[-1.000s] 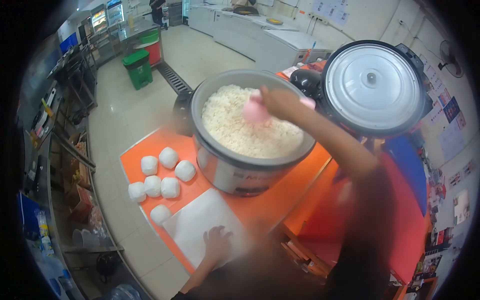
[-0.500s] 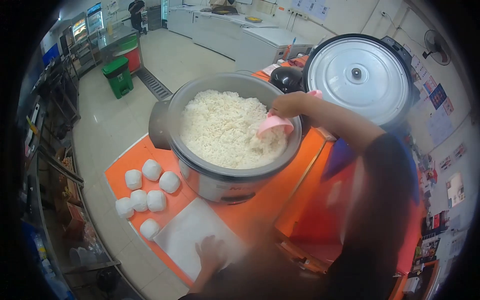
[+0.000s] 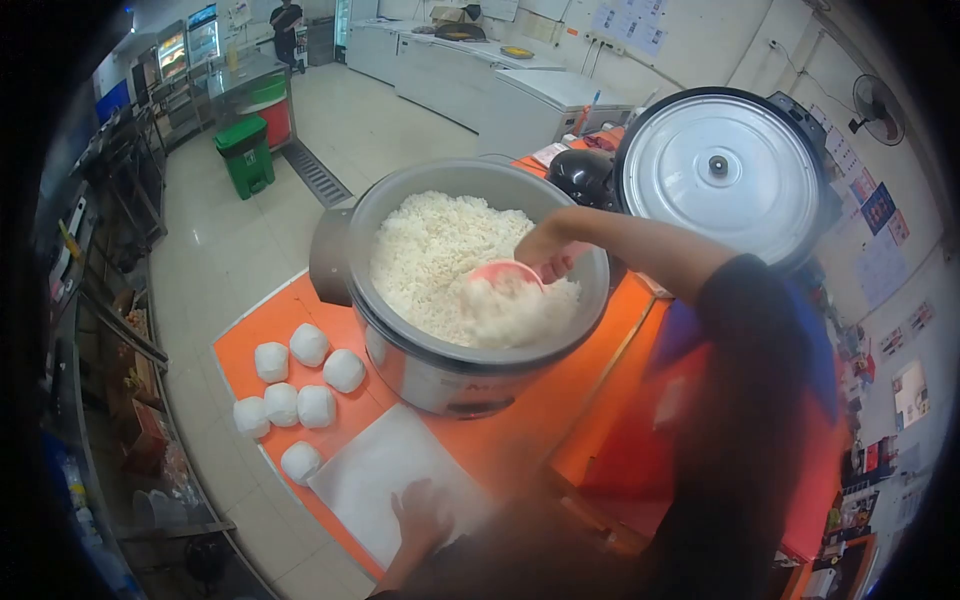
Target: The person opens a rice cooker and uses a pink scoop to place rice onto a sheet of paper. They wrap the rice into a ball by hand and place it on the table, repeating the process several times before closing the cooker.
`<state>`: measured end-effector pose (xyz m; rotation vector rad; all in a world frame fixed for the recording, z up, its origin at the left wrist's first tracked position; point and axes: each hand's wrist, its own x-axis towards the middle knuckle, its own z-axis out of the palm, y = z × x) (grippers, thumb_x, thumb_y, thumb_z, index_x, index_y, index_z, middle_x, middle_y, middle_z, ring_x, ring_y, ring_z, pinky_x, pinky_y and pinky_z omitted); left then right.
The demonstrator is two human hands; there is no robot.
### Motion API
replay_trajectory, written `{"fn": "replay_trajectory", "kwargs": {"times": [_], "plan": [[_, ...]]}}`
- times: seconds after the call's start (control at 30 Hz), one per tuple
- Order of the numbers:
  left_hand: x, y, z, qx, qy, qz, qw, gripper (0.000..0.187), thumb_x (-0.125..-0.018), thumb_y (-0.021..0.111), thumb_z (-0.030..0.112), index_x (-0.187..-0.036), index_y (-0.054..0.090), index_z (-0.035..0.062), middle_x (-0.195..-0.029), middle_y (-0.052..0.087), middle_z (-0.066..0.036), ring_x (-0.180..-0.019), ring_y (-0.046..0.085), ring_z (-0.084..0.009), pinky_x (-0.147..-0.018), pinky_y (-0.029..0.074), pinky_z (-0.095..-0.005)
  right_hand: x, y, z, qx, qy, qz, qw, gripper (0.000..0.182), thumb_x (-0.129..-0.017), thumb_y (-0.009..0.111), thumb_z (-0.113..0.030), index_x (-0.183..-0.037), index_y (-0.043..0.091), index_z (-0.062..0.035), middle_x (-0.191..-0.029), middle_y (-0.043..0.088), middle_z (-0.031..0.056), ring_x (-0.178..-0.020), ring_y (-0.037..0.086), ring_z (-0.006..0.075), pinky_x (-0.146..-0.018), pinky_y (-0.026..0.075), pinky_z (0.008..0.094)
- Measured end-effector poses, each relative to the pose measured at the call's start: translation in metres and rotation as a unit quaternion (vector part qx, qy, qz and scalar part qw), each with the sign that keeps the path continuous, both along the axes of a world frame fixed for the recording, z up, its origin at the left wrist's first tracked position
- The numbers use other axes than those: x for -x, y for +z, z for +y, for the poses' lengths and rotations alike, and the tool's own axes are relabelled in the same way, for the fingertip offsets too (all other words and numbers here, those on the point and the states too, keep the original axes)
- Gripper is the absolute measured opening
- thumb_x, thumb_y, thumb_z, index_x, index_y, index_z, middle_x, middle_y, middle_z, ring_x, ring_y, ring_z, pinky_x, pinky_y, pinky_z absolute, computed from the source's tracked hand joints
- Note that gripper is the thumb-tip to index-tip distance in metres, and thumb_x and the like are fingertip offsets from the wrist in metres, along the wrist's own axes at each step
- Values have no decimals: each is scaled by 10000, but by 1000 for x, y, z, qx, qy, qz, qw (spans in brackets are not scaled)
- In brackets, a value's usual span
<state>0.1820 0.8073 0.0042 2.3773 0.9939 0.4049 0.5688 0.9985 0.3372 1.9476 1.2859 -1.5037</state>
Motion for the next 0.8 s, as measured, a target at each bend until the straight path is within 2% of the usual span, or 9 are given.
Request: {"fn": "replay_trajectory", "kwargs": {"times": [0.07,0.1,0.17,0.23,0.27,0.43,0.53,0.7,0.8], "plan": [[0,2,5,11,-8,6,1000,392,-681,625,293,-1059,588,195,-1252,406,-82,-1244,300,-277,-983,158,-628,1,8,13,-89,49,-9,995,218,-804,439,-226,-597,429,-157,-539,267,-82,-471,228,46,-420,195,234],[2,6,2,30,-16,11,999,407,-684,620,286,-1079,578,199,-1264,401,-85,-1252,293,-279,-987,156,-628,-4,6,25,-151,34,-23,988,261,-849,443,-253,-637,502,-113,-544,416,-23,-467,386,106,-447,308,286],[5,15,5,55,-32,31,997,429,-686,613,282,-1106,564,205,-1284,391,-85,-1264,281,-280,-991,153,-628,0,-23,25,-542,163,-149,811,310,-908,419,-307,-779,539,-52,-640,575,122,-565,561,274,-556,419,401],[8,19,9,75,-43,47,995,452,-688,607,277,-1132,551,211,-1305,381,-85,-1276,270,-280,-996,149,-628,47,-19,-11,-480,86,-223,844,383,-942,356,-362,-907,504,-10,-764,603,240,-718,582,413,-679,430,479],[9,19,9,76,-52,45,995,469,-688,603,276,-1149,543,217,-1320,372,-82,-1283,262,-280,-999,148,-628,57,-10,-23,-448,159,-214,853,384,-945,345,-362,-1020,463,-4,-746,595,235,-712,583,396,-668,439,474],[9,11,5,71,-55,44,995,494,-689,598,278,-1176,532,229,-1343,357,-75,-1289,255,-280,-1000,152,-629,54,14,15,-532,124,-257,798,371,-932,390,-342,-944,545,-6,-765,616,196,-733,611,355,-679,459,446],[8,9,10,64,-59,51,995,497,-687,599,276,-1176,529,228,-1345,356,-78,-1290,255,-282,-1003,152,-625,64,-18,31,-444,160,-268,840,449,-926,378,-377,-859,637,-16,-817,627,191,-777,606,367,-694,461,447],[8,13,7,67,-56,49,995,507,-679,607,280,-1175,528,213,-1333,359,-85,-1286,258,-292,-1003,154,-625,83,-11,-21,-281,207,-194,917,431,-912,370,-374,-962,641,-42,-920,628,199,-866,608,342,-751,444,460],[-1,0,6,139,-6,35,990,548,-648,648,287,-1178,534,209,-1315,362,-88,-1286,250,-306,-998,151,-637,71,-4,-31,-228,155,-159,948,452,-920,327,-384,-934,602,-26,-676,559,141,-575,541,260,-537,427,414]]}}
